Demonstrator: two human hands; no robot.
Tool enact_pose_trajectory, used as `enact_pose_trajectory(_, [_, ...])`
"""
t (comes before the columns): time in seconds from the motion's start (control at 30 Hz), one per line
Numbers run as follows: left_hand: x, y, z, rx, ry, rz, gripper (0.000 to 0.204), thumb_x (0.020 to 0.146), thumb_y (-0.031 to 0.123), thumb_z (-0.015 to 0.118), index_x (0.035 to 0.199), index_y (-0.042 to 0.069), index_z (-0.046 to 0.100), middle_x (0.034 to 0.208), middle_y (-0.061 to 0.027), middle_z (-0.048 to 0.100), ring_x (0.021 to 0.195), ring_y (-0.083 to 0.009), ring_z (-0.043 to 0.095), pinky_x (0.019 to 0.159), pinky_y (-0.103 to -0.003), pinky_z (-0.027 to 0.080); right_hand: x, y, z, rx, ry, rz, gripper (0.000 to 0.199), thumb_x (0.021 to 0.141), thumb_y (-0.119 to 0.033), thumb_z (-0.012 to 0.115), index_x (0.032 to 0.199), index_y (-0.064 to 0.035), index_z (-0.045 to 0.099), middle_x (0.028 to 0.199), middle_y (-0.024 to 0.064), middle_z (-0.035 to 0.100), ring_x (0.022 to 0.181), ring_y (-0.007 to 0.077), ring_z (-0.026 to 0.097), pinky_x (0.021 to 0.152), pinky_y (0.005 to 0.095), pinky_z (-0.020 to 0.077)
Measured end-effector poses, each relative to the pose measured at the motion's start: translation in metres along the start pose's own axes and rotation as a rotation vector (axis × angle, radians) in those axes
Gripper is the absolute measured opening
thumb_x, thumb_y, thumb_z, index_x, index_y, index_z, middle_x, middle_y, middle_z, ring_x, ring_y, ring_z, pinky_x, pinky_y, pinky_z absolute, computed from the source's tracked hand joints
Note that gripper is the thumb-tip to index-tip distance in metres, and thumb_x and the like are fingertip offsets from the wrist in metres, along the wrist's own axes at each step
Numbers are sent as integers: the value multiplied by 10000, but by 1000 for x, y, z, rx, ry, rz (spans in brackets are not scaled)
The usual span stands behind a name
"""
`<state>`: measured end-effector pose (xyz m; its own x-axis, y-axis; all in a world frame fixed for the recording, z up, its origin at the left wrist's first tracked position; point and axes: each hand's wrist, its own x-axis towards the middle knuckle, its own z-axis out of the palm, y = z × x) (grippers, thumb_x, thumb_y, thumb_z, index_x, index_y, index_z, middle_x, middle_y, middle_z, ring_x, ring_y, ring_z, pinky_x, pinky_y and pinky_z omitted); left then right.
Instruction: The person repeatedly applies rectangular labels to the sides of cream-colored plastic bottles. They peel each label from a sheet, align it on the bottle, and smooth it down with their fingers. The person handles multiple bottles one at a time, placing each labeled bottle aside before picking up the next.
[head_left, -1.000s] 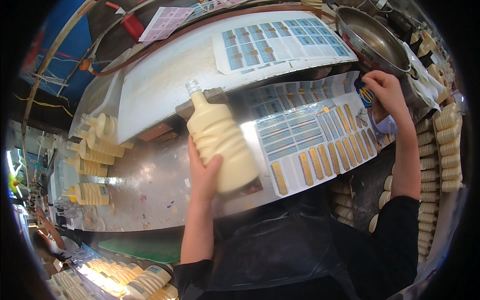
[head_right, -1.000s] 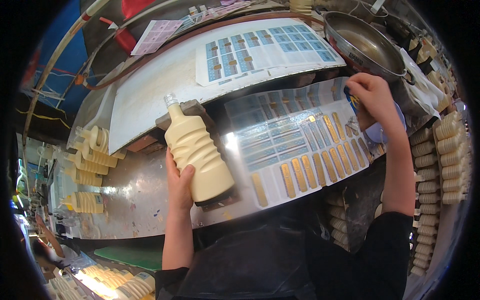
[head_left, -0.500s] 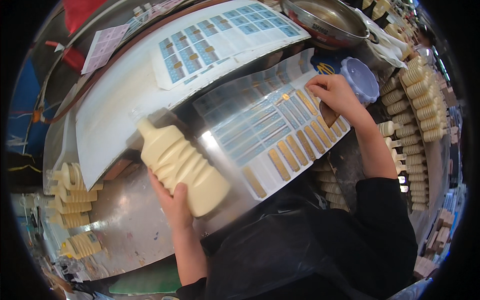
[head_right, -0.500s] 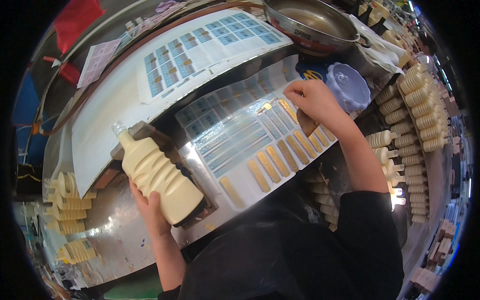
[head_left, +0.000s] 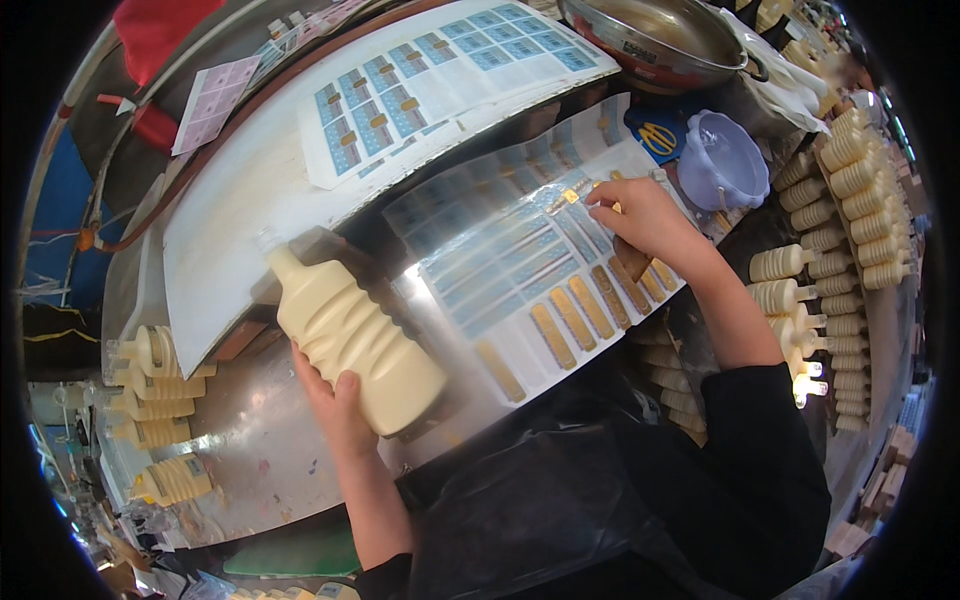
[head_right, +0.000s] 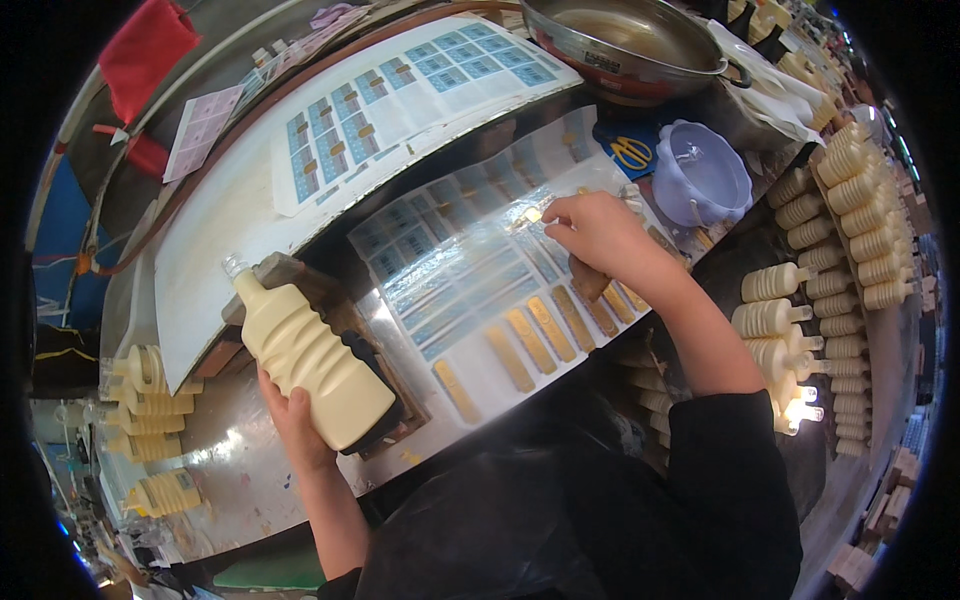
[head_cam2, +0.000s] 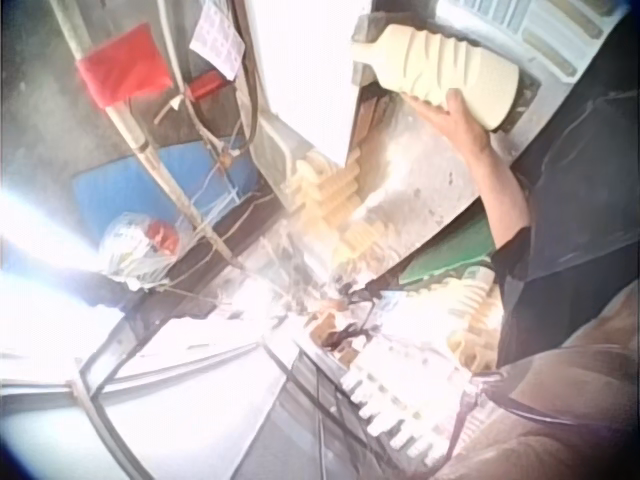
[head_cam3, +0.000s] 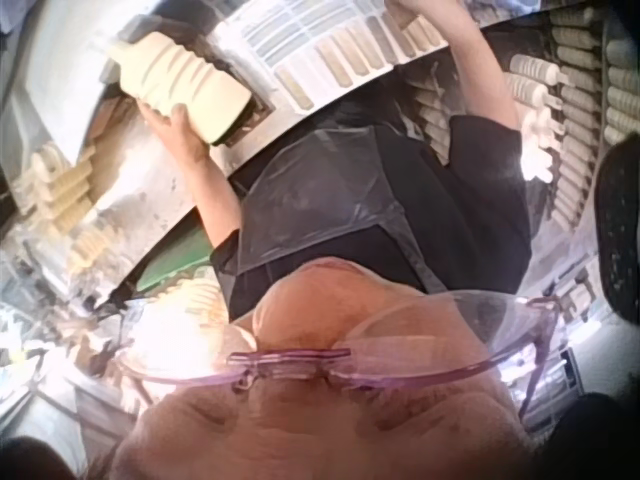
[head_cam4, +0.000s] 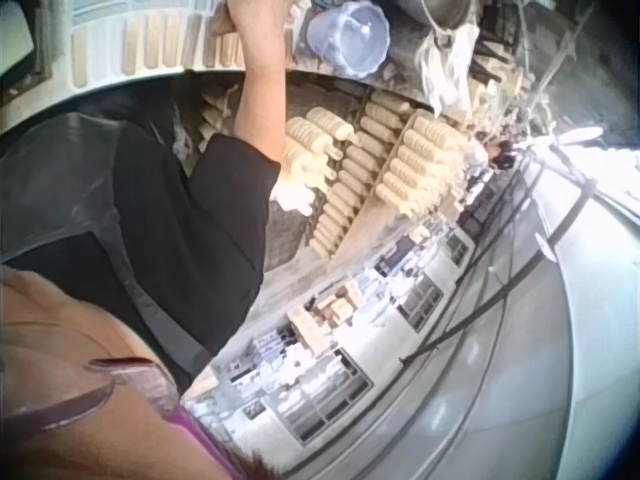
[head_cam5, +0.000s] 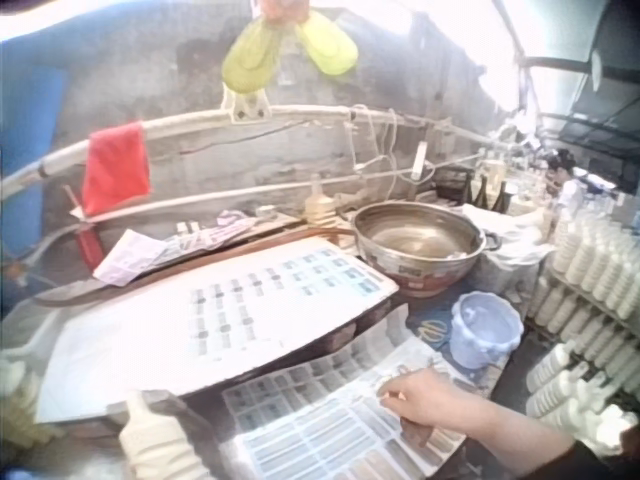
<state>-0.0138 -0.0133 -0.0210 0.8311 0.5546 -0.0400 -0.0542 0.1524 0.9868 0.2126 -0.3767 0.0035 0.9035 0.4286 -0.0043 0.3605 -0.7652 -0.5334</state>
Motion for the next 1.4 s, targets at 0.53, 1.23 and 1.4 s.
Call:
enact_pose_trajectory(0.53, [0, -5, -4, 15, -2, 20, 978, 820, 212, 684, 1623, -17, 175, 1545, -192, 409, 1387, -299, 465, 1155, -413, 388, 46, -37, 51, -64, 56, -289, 278, 881, -219, 689, 1107, -64, 738, 1056, 144, 717, 953, 367, 682, 837, 456, 540])
enact_pose_trajectory(1.23, [-3, 6, -3, 41, -13, -53, 965, 812, 125, 691, 1621, 19, 175, 1469, -198, 496, 1295, -284, 561, 1083, -405, 472, 138, -73, 100, -404, -55, -319, 406, 818, -180, 757, 1219, -137, 717, 1159, 211, 696, 1044, 394, 671, 890, 472, 556])
enact_pose_trajectory(1.4, [-3, 10, 0, 41, -1, -82, 965, 812, 125, 689, 1624, 28, 177, 1467, -196, 499, 1295, -286, 560, 1082, -409, 473, 136, -73, 101, -389, -12, -366, 405, 810, -164, 763, 1212, -131, 722, 1172, 216, 690, 1050, 401, 668, 892, 473, 556])
